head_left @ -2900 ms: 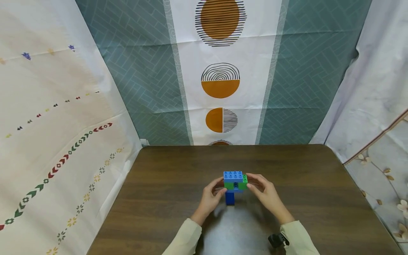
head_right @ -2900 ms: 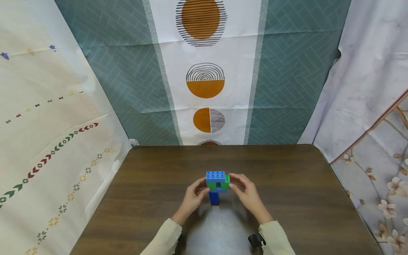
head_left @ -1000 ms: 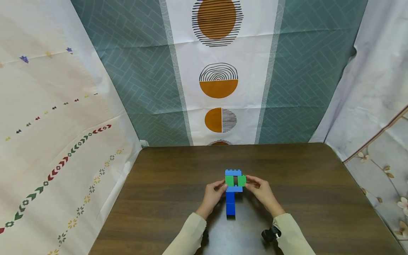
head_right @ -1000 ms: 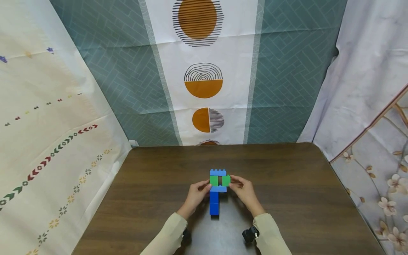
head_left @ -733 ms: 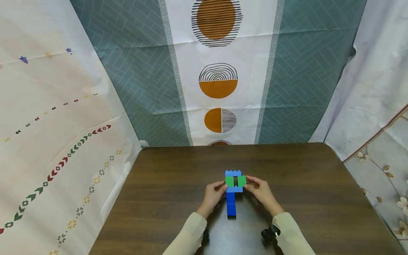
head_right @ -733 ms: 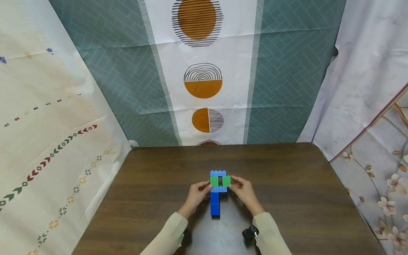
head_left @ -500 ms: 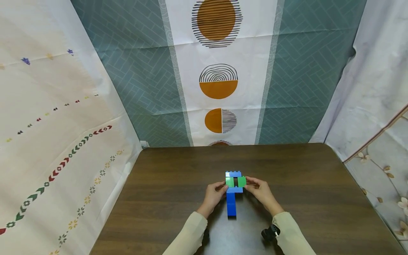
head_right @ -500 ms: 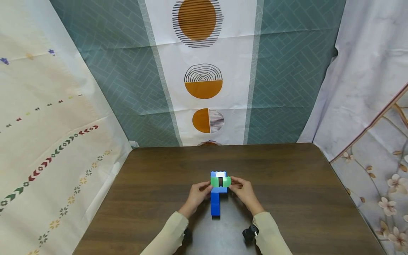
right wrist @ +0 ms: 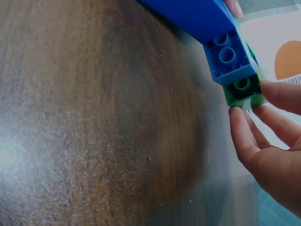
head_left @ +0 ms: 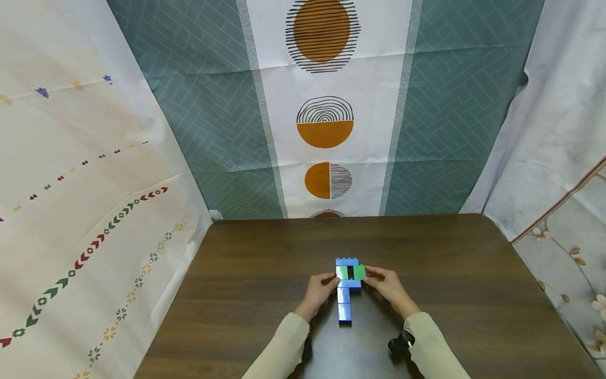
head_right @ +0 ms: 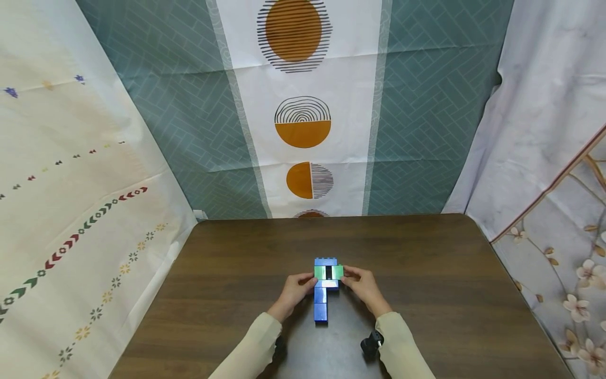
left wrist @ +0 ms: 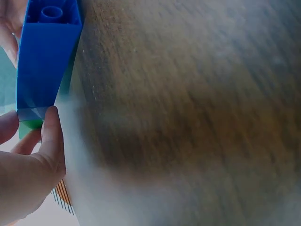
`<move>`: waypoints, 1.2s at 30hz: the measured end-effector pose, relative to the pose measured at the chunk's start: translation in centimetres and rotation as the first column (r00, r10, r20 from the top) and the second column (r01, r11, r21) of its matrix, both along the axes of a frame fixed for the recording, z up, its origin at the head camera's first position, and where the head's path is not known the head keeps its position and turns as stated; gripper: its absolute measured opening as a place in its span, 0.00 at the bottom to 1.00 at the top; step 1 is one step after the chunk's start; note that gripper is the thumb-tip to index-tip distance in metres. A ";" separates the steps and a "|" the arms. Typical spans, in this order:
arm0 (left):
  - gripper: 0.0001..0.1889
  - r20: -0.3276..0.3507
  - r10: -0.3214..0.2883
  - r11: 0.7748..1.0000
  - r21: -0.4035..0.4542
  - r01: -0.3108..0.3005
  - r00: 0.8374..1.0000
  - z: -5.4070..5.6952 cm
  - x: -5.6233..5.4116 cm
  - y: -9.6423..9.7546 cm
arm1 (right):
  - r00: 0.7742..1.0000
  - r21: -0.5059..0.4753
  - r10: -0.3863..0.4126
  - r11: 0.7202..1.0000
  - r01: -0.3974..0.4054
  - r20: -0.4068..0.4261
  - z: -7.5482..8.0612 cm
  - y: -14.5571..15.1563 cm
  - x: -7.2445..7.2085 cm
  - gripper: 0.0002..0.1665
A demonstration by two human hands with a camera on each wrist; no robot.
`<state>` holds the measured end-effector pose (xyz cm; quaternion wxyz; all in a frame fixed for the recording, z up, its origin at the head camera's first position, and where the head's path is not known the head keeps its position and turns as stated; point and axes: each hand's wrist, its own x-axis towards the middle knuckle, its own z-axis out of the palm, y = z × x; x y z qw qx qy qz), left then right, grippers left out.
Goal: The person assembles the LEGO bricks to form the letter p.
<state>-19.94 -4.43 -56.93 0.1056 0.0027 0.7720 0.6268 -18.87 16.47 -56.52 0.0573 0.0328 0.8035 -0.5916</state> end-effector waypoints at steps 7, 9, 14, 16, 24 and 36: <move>0.18 0.016 0.005 1.000 -0.030 -0.004 1.000 -0.2 -0.3 0.1 | 1.000 0.003 -0.001 1.000 0.001 0.011 -0.5 0.0 -0.3 0.25; 0.18 0.003 0.005 0.999 -0.049 -0.004 1.000 -0.3 -0.3 0.1 | 1.000 0.007 0.005 1.000 -0.005 0.011 -0.6 0.0 -0.3 0.25; 0.17 -0.023 0.007 0.998 -0.065 -0.008 1.000 -0.4 -0.4 0.3 | 1.000 0.004 0.010 1.000 -0.010 0.019 -0.8 0.0 -0.3 0.25; 0.16 -0.029 0.009 0.998 -0.069 -0.011 1.000 -0.6 -0.4 0.4 | 1.000 0.005 0.001 1.000 -0.001 0.024 -0.9 0.0 -0.3 0.25; 0.16 -0.039 0.009 0.996 -0.088 -0.013 0.999 -1.0 -0.5 0.4 | 1.000 0.044 0.011 0.999 -0.012 0.021 -0.9 0.0 -0.2 0.25; 0.16 -0.048 -0.006 0.996 -0.084 0.002 0.999 -0.4 -0.4 0.3 | 1.000 0.030 0.018 0.999 -0.019 0.016 -0.5 -0.1 0.0 0.24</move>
